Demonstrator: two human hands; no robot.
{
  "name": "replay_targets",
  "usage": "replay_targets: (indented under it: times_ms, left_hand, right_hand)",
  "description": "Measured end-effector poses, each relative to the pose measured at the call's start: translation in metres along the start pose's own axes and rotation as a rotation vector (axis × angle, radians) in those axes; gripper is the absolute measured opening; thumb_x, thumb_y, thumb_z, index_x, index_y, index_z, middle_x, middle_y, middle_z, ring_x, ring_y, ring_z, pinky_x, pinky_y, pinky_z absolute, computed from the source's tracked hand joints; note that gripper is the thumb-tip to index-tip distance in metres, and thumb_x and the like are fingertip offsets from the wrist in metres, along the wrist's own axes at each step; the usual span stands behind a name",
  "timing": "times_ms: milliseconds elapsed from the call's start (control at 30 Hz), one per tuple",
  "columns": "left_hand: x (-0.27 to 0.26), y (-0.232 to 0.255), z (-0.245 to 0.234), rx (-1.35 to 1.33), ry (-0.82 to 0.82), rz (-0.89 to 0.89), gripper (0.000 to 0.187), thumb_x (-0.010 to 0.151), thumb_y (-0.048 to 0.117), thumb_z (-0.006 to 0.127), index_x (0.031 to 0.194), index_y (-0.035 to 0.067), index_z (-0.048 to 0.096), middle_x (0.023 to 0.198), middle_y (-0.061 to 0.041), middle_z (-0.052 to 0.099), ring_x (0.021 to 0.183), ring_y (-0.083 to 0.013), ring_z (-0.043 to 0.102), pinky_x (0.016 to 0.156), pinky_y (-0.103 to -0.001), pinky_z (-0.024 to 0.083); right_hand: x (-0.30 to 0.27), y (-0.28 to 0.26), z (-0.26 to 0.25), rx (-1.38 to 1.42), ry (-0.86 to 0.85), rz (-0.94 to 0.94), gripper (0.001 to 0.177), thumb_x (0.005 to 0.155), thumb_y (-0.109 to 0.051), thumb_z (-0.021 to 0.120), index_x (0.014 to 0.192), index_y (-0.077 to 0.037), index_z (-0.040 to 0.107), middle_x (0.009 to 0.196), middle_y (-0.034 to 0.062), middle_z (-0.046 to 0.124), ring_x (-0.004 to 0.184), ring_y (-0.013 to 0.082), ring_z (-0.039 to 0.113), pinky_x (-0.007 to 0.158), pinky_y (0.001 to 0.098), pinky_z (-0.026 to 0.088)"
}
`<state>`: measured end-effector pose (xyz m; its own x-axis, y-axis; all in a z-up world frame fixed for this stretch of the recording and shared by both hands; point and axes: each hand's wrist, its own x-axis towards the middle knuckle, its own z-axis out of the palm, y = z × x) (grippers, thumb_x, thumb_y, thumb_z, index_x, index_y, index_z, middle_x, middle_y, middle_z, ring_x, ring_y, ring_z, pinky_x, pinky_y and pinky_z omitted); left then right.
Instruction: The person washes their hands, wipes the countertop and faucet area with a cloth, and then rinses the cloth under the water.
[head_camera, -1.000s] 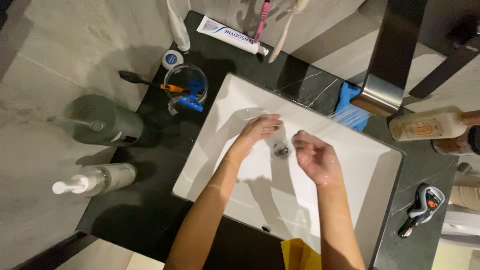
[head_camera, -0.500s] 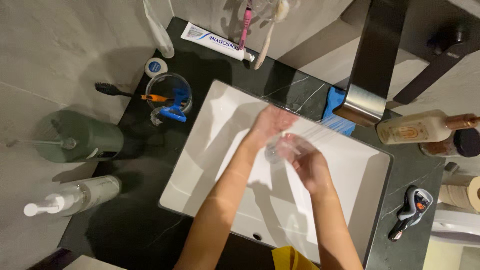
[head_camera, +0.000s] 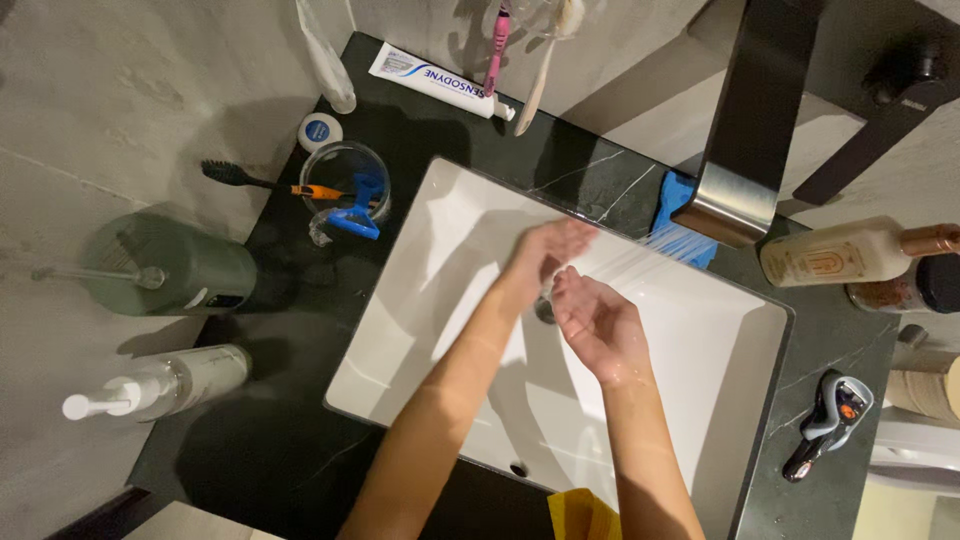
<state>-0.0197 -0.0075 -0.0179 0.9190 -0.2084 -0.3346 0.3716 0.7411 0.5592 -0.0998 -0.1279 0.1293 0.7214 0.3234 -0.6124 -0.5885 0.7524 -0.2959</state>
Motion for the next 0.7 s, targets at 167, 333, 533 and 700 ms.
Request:
replay_targets:
  times_ms: [167, 333, 533, 700]
  left_hand:
    - [0.019, -0.044, 0.021, -0.11, -0.5, 0.14, 0.045, 0.093, 0.011, 0.052, 0.134, -0.006, 0.05, 0.144, -0.017, 0.055, 0.138, -0.0273, 0.052, 0.121, -0.039, 0.04]
    - [0.026, -0.044, 0.016, -0.31, -0.197, -0.114, 0.048, 0.081, 0.007, 0.048, 0.123, -0.014, 0.058, 0.129, -0.023, 0.065, 0.121, -0.031, 0.062, 0.108, -0.039, 0.047]
    - [0.035, -0.015, -0.026, -0.364, -0.025, -0.084, 0.039, 0.083, 0.002, 0.048, 0.119, -0.01, 0.055, 0.114, -0.018, 0.066, 0.103, -0.0283, 0.065, 0.101, -0.041, 0.055]
    - [-0.028, 0.043, 0.0, -0.302, 0.056, 0.035, 0.048, 0.08, 0.002, 0.047, 0.125, -0.006, 0.06, 0.11, -0.013, 0.071, 0.099, -0.0218, 0.065, 0.092, -0.033, 0.054]
  right_hand:
    - [0.0, -0.023, -0.025, 0.244, -0.184, 0.195, 0.029, 0.103, -0.003, 0.042, 0.121, 0.018, 0.051, 0.109, 0.0192, 0.062, 0.093, 0.0248, 0.064, 0.083, 0.0314, 0.058]
    - [0.017, -0.04, -0.021, -0.154, 0.025, -0.104, 0.041, 0.104, -0.01, 0.036, 0.13, 0.018, 0.052, 0.12, 0.0241, 0.064, 0.105, 0.0267, 0.066, 0.093, 0.034, 0.055]
    - [0.045, -0.039, 0.016, -0.049, -0.058, -0.107, 0.04, 0.102, -0.001, 0.03, 0.131, 0.021, 0.046, 0.125, 0.0306, 0.064, 0.116, 0.0347, 0.068, 0.11, 0.0374, 0.05]
    - [0.032, -0.01, 0.014, -0.038, -0.064, -0.038, 0.036, 0.101, -0.006, 0.04, 0.128, 0.016, 0.049, 0.118, 0.0233, 0.065, 0.109, 0.031, 0.065, 0.1, 0.0401, 0.057]
